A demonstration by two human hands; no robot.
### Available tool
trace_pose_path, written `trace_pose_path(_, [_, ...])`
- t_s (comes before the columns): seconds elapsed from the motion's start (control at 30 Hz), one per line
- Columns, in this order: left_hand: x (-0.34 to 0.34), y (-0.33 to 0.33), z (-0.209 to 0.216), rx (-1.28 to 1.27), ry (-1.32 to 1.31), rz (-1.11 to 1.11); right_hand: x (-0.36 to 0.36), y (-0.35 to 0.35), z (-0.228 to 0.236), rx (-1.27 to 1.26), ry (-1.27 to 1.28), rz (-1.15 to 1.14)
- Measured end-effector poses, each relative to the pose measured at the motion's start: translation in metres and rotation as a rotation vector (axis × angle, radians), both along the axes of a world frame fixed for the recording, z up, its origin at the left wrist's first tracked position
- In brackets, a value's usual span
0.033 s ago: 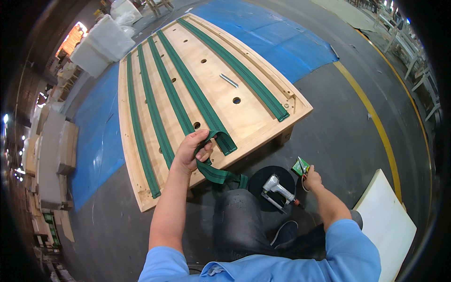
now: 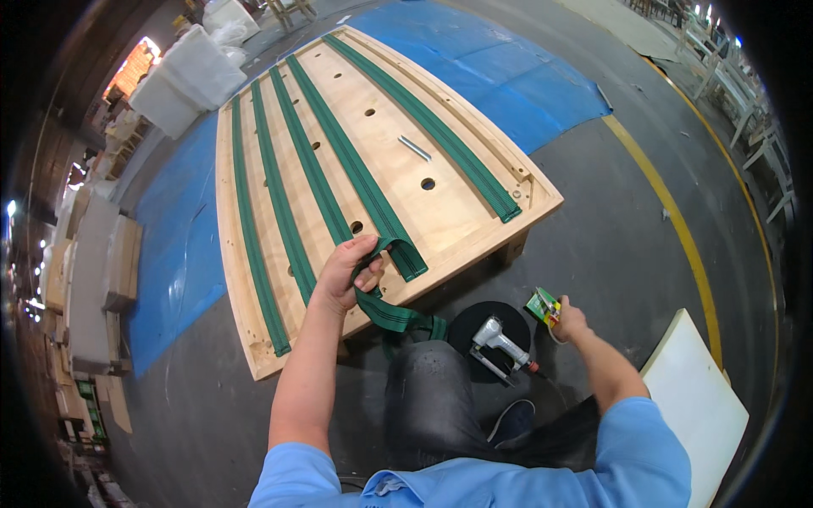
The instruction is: The person attaches green straps to a wooden board using a pneumatic staple gun. They position each strap, staple it in place, and trim the excess with scissors.
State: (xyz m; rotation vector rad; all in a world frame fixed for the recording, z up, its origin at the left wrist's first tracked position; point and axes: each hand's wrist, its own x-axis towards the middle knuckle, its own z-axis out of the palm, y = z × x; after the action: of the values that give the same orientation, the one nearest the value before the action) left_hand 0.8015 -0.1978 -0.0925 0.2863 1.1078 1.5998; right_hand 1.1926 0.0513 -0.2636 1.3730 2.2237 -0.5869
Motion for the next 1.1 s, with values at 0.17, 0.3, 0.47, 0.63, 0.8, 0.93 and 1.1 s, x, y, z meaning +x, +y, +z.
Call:
trace_pose_path(0.17, [0.007,-0.003,0.002,-0.046,0.045,0.058,0.041,0.045,0.120,-0.062,0.326,0.341])
trace_pose_path(0.3, [0.011,-0.003,0.009,-0.092,0.100,0.085,0.018,0.029,0.208,-0.005,0.595,0.488])
trace_pose_path(0.47, [0.017,-0.005,0.020,-0.137,0.162,0.137,-0.085,0.018,0.235,0.209,0.776,0.961])
trace_pose_path(0.63, [0.046,0.002,0.042,-0.193,0.180,0.194,-0.156,0.020,0.231,0.232,0.622,1.194])
trace_pose_path(0.8, [0.061,-0.001,0.049,-0.215,0.240,0.240,-0.186,0.011,0.230,0.210,0.575,1.364])
trace_pose_path(0.93, [0.062,-0.001,0.048,-0.225,0.251,0.242,-0.202,0.010,0.229,0.165,0.584,1.437])
trace_pose_path(1.1, [0.071,-0.003,0.049,-0.228,0.247,0.291,-0.213,0.015,0.227,0.087,0.581,1.505])
